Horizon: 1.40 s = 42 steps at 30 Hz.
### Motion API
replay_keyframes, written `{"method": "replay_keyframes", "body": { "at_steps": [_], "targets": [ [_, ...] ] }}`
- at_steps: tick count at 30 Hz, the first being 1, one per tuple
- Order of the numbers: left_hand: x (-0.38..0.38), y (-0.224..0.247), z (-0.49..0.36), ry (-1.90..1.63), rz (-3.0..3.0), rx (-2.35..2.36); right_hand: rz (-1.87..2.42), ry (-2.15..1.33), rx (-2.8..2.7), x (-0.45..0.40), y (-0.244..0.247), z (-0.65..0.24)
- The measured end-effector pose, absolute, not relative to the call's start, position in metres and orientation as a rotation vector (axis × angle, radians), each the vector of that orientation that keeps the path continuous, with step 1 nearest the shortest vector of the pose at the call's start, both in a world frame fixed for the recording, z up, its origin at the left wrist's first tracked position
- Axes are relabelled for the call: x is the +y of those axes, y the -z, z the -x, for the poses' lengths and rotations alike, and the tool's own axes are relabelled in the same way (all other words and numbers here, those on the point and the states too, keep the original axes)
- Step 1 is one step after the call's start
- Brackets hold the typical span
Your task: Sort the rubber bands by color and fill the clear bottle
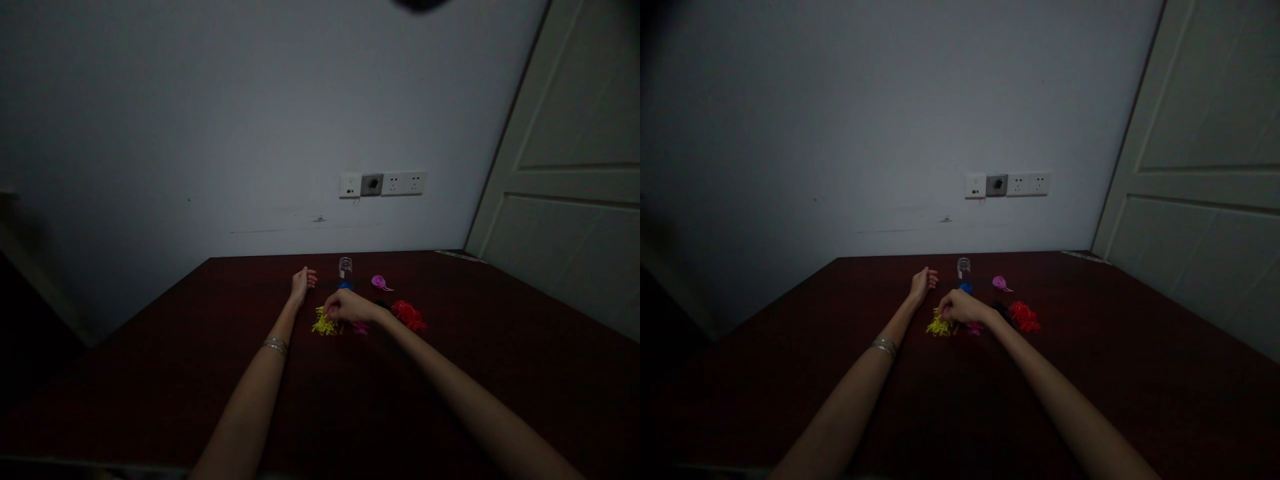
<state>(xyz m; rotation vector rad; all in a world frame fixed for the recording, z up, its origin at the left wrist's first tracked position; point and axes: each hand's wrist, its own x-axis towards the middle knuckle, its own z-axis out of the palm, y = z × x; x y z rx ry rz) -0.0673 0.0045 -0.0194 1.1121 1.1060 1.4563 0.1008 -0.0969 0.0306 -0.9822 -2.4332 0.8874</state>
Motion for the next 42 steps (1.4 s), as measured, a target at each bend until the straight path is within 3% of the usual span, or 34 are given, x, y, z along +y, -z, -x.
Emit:
{"method": "replay_keyframes", "body": {
  "at_steps": [18,42],
  "targets": [
    [0.008,0.024,0.065,-1.475,-1.173,1.078,0.963,-1.078,-2.257,-0.096,-0.028,-0.106],
    [0.011,0.028,0.063,-1.467,-1.264,1.098,0.930,-0.941,-2.145,-0.090,-0.043,-0.110]
  ]
}}
